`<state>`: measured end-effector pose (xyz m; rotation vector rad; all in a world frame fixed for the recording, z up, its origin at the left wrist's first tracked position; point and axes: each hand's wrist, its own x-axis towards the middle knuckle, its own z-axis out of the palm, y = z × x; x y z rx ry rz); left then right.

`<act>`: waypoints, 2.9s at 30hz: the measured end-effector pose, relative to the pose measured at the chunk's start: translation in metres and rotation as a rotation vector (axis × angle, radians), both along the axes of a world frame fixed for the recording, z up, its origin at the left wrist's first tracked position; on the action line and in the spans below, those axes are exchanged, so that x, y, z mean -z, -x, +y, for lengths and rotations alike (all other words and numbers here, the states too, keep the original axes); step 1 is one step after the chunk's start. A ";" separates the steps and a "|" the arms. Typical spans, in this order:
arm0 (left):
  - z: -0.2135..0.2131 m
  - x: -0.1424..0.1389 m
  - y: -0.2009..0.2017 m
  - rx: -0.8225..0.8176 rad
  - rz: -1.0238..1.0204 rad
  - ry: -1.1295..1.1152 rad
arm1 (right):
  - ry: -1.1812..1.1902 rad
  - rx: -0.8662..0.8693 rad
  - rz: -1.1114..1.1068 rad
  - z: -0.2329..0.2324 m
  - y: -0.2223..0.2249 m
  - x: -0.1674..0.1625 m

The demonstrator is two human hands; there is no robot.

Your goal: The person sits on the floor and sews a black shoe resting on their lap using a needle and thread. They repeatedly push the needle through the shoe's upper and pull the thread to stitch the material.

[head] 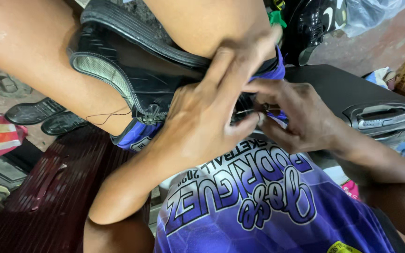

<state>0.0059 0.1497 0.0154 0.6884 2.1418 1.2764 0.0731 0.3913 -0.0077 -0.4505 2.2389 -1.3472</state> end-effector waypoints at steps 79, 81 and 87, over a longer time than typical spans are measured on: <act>-0.116 0.065 0.011 -0.299 -0.645 -0.028 | -0.240 -0.184 0.060 0.002 0.023 0.007; -0.123 0.064 0.014 -0.072 -0.477 0.128 | -0.284 -0.205 -0.062 0.011 0.028 0.009; -0.123 0.059 0.024 0.114 -0.129 0.288 | 0.149 -0.001 -0.140 0.009 0.042 -0.005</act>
